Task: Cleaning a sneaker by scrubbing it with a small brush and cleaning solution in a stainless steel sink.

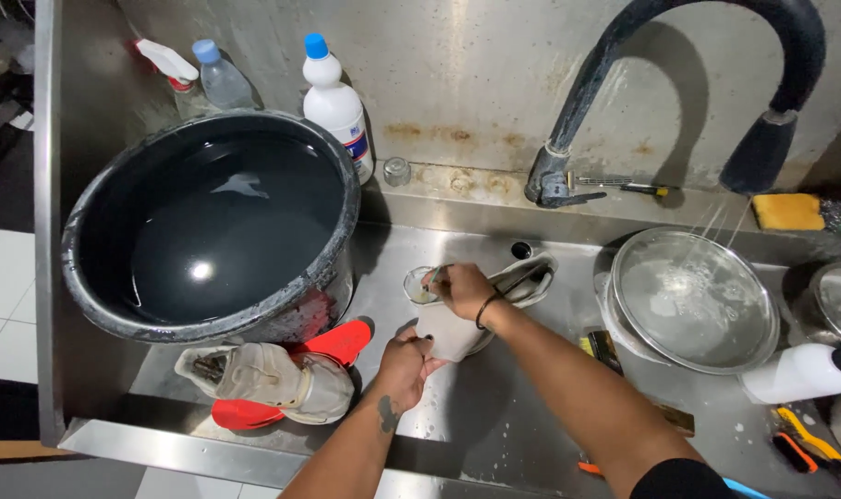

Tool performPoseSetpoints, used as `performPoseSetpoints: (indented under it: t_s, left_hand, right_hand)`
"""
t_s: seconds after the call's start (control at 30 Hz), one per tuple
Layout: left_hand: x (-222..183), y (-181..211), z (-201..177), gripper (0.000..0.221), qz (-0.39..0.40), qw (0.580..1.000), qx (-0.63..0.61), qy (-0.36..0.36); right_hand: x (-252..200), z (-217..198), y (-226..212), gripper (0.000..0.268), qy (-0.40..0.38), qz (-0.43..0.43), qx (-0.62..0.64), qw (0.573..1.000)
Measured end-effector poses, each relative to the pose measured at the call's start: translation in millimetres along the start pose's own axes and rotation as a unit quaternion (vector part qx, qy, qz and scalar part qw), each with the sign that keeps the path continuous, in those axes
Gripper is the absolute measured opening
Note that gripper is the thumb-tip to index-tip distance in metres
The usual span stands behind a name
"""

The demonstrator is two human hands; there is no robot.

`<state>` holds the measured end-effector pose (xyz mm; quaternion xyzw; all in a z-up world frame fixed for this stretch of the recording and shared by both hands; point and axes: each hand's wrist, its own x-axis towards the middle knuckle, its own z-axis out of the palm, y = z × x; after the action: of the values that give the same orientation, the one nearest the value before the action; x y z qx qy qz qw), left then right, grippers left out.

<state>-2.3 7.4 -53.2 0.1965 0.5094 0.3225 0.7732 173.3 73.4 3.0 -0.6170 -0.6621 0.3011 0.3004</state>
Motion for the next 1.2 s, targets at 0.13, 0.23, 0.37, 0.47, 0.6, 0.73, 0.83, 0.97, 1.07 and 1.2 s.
performPoseSetpoints:
  t_s: [0.13,0.23,0.37,0.47,0.6,0.73,0.83,0.97,1.07,1.2]
  left_hand:
    - [-34.3,27.1,17.6,0.035,-0.002,1.000,-0.004,-0.003]
    - [-46.9,36.6,28.2,0.046,-0.014,1.000,-0.025,0.001]
    - [-27.5,25.0,21.9,0.050,-0.005,1.000,-0.001,0.003]
    - [-7.1,7.6,6.0,0.056,-0.002,1.000,0.010,0.011]
    - [-7.8,7.9,7.6,0.052,0.000,0.999,0.031,0.016]
    - [-34.0,21.1,27.5,0.053,0.015,0.998,0.067,0.012]
    - [-32.0,23.6,28.7,0.053,0.016,0.997,0.070,0.036]
    - [-33.6,22.7,27.0,0.064,0.025,0.995,0.086,0.035]
    - [-38.2,25.8,32.4,0.062,0.030,0.996,0.083,0.032]
    - [-42.0,30.2,35.1,0.062,0.030,0.996,0.076,0.039]
  right_hand:
    - [4.3,-16.7,2.5,0.021,0.075,0.058,-0.054,0.994]
    - [-13.1,-30.5,10.2,0.018,0.062,0.138,0.195,0.969]
    - [-39.4,-33.1,13.7,0.021,0.001,0.159,0.229,0.960]
    - [-54.7,-37.8,14.1,0.019,0.028,0.137,0.173,0.975]
    - [-69.4,-48.9,-7.5,0.019,0.008,0.108,0.094,0.990]
    - [-48.2,-31.9,6.8,0.018,0.070,0.194,0.128,0.970]
    - [-43.3,-16.2,8.1,0.017,0.057,0.166,0.243,0.954]
    - [-45.5,-25.2,-8.8,0.014,0.111,0.214,0.200,0.950]
    - [-49.5,-24.7,-7.0,0.012,0.116,0.206,0.223,0.946]
    - [-55.4,-51.3,-3.2,0.024,0.116,0.210,0.208,0.948]
